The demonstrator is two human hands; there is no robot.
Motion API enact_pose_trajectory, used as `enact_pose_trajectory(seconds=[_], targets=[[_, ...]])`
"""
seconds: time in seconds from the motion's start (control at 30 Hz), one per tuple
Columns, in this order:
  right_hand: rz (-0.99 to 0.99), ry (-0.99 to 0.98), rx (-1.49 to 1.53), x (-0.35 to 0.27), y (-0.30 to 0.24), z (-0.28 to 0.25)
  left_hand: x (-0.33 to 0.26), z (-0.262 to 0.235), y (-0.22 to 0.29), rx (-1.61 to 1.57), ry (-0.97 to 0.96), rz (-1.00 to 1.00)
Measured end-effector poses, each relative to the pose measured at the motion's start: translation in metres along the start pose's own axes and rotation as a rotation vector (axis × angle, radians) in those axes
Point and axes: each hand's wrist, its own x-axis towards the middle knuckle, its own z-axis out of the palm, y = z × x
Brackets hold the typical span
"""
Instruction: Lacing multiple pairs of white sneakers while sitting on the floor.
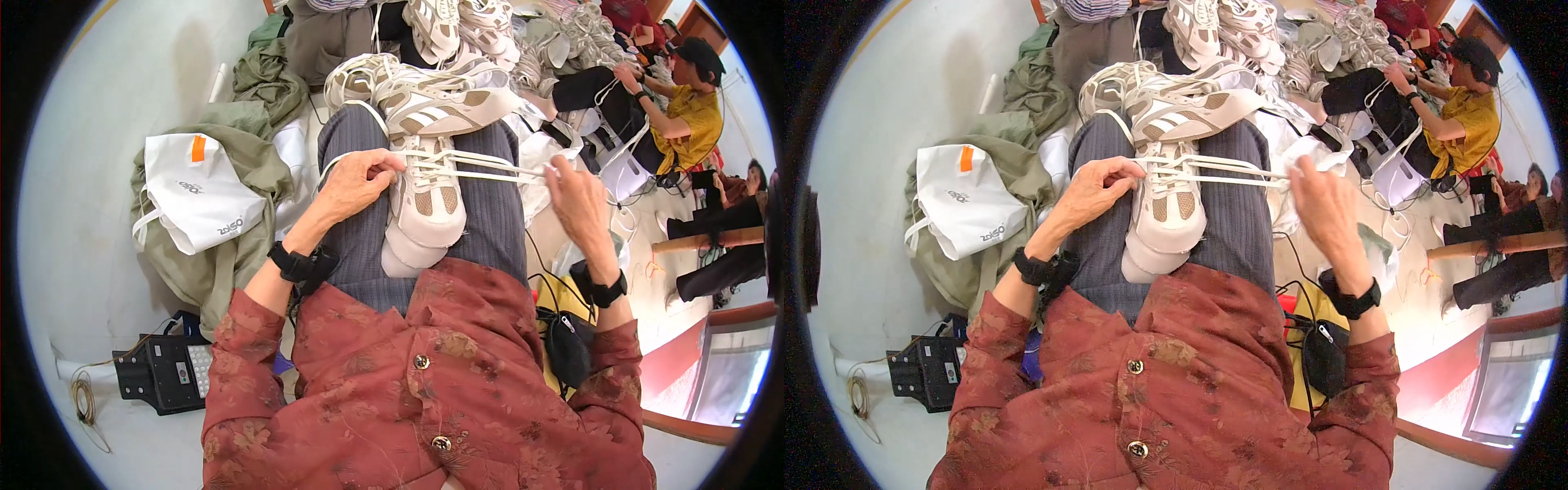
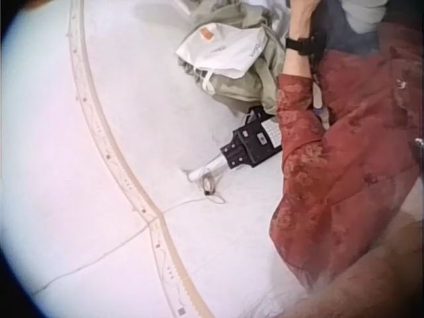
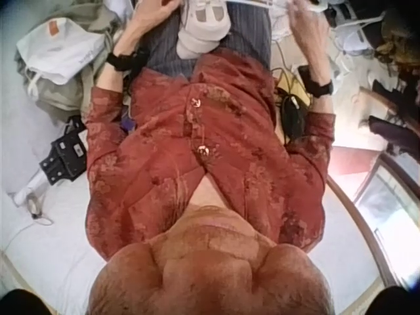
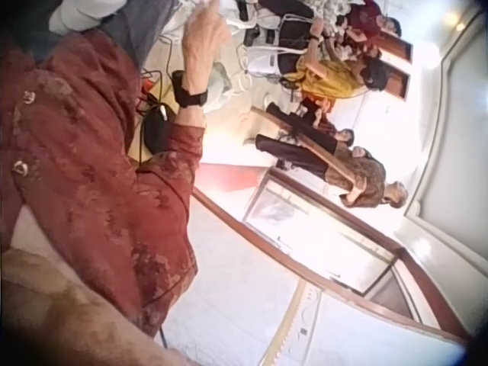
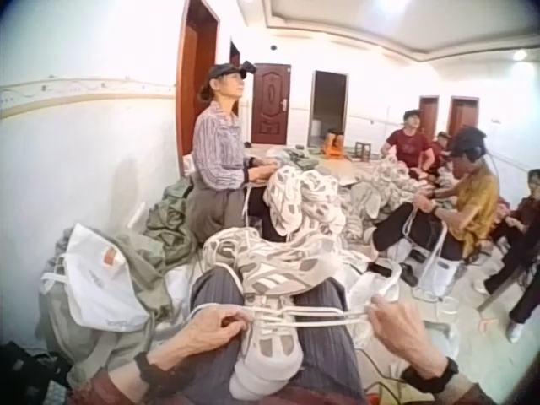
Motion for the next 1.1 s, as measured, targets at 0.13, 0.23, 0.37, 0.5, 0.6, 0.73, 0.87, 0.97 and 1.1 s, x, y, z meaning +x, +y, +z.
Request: enact_pose_trajectory(seconds=[0.13,0.23,0.37,0.5,0.6,0.73,0.87,0.97,1.1], targets=[[0.234,0.007,-0.195,-0.015,0.071,0.012,-0.001,0.001,-0.001,0.033,0.021,0.024],[0.361,-0.038,-0.221,-0.038,0.127,0.04,0.001,0.002,-0.001,0.002,0.013,0.022],[0.399,-0.054,-0.116,-0.051,0.12,0.063,-0.001,0.001,-0.002,0.03,0.015,0.001],[0.278,-0.048,0.004,-0.03,0.061,0.043,0.001,0.0,-0.003,0.051,-0.037,-0.021],[0.064,0.091,0.443,0.001,0.01,0.026,0.002,0.0,0.001,0.046,-0.008,-0.023],[-0.13,0.073,0.702,0.03,-0.036,0.026,0.009,0.006,0.016,0.072,0.095,0.11],[-0.26,0.054,0.377,0.036,-0.043,0.064,0.016,0.011,0.025,0.346,0.072,0.332],[-0.189,0.018,0.125,0.036,-0.054,0.092,0.021,0.021,0.03,0.372,0.093,0.378],[-0.268,0.16,0.398,0.04,-0.071,0.095,0.008,0.015,0.034,0.482,0.115,0.33]])
